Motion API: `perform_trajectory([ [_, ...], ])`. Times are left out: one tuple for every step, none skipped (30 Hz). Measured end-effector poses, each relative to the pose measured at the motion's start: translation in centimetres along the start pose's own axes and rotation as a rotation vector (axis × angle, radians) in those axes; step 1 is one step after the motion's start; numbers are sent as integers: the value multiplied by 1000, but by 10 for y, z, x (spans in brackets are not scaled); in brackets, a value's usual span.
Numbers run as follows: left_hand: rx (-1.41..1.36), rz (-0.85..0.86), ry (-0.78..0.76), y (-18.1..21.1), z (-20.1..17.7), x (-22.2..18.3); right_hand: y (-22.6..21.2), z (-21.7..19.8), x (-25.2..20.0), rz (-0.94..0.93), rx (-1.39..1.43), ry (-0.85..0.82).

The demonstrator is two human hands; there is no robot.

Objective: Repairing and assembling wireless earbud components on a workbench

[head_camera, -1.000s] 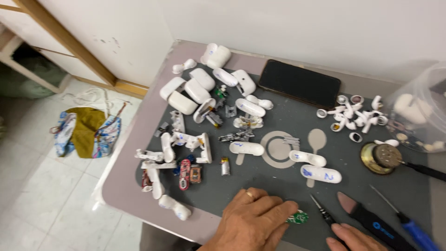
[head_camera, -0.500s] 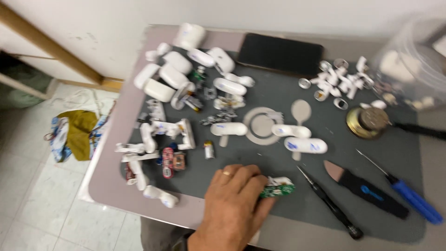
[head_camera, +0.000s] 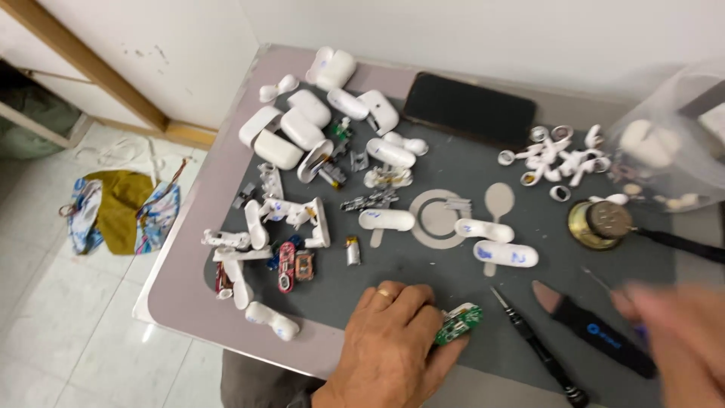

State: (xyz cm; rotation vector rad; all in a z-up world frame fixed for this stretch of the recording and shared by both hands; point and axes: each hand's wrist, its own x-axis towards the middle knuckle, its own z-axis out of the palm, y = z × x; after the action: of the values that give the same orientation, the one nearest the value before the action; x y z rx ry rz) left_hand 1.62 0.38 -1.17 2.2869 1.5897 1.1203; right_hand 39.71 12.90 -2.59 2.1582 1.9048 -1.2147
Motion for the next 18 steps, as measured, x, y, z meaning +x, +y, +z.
perform_trajectory([
  [-1, 10, 5, 1, 1, -1, -54, 7, -14, -1, 2, 11],
  [-6, -3, -20, 1, 0, -1, -110, 12, -38, -563, -78, 384],
  [-10, -15, -45, 1, 0, -1, -165, 20, -76, -1105, -140, 789],
  [0, -8, -38, 0, -2, -4, -176, 20, -73, -1115, -137, 798],
  [-15, -10, -72, -1, -4, -6, -186, 21, -70, -1111, -78, 836],
  [-28, -14, -112, -2, -6, -10, -196, 23, -67, -1104, -14, 869],
  [-18, -10, -109, -6, -18, -6, -191, 26, -58, -1111, -6, 875],
  [-58, -18, -219, -11, -30, -3, -184, 30, -51, -1135, -51, 890],
  [-98, -25, -329, -15, -41, 0, -178, 34, -42, -1157, -96, 906],
  [-96, -22, -335, -15, -51, 12, -176, 36, -38, -1152, -91, 910],
  [-14, 32, -284, -15, -62, 24, -173, 37, -34, -1176, -87, 915],
  [64, 89, -230, -15, -71, 37, -171, 37, -31, -1199, -89, 923],
  [64, 97, -233, -15, -72, 51, -171, 36, -30, -1194, -88, 930],
  [86, 159, -241, -15, -72, 66, -171, 34, -28, -1197, -67, 935],
  [108, 221, -248, -15, -73, 80, -172, 32, -27, -1199, -45, 940],
  [109, 226, -247, -18, -65, 88, -170, 31, -26, -1199, -45, 944],
  [181, 274, -234, -22, -58, 96, -169, 31, -25, -1201, -72, 941],
  [255, 319, -221, -25, -51, 103, -168, 31, -23, -1204, -96, 933],
])
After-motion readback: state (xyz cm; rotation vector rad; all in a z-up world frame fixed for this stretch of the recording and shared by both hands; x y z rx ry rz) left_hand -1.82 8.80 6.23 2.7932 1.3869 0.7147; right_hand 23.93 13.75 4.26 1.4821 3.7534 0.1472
